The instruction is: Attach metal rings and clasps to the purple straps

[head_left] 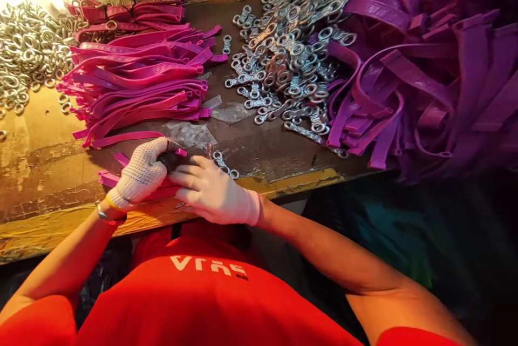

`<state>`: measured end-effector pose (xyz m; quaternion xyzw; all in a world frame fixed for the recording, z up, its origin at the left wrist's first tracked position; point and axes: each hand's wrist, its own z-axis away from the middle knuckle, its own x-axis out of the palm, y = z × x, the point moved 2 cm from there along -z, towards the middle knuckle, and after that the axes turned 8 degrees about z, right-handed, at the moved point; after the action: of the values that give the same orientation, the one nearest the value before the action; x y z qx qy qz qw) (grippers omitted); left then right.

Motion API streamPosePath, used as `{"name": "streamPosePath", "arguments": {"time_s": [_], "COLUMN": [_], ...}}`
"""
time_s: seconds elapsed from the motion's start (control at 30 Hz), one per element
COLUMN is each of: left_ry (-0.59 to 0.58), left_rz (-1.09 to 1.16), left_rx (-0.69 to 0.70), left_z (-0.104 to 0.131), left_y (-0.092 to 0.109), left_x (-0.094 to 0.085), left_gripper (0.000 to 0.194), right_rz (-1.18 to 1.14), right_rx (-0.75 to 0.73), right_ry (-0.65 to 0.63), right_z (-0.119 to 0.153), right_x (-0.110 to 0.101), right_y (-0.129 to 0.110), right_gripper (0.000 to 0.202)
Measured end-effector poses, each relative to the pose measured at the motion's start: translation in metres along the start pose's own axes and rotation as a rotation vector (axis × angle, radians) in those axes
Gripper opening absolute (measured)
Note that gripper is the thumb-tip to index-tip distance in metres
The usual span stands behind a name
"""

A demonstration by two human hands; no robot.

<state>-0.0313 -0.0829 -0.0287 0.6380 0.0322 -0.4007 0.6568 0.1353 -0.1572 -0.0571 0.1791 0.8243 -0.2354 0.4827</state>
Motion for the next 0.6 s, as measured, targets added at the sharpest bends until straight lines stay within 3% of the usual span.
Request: {"name": "streamPosePath", "arguments": {"time_s": [0.13,0.23,0.33,0.43,0.6], "left_ry": [0.048,0.027,0.015,0.04,0.055], "left_rz": [0.402,0.635,0.718,0.635,0.208], "left_rx": [-0.174,-0.292,-0.365,-0.351,-0.086], "left_z": [0.018,0.027,0.035,0.041,0.044], "left_y": [0.01,0.023,0.03,0.027,0.02], "left_x": [-0.007,-0.004,0.0,0.0,0.0], "left_gripper": [0.021,0.029,0.033,0.032,0.027], "right_rz": [-0.02,-0.01,-0.012,0.136,0.453], "right_rx": [0.433,0.598,0.617,0.593,0.5], "right_ry": [0.114,0.08,0.05,-0.047,-0.153], "right_z": [0.003,-0.004,-0.014,-0.022,-0.028], "right_x": [-0.019,-0.025,-0.024,-0.024,-0.028], "right_y": [0.002,0.002,-0.002,-0.009,-0.018], "right_gripper": [0.034,0.035,0.031,0.027,0.028]}}
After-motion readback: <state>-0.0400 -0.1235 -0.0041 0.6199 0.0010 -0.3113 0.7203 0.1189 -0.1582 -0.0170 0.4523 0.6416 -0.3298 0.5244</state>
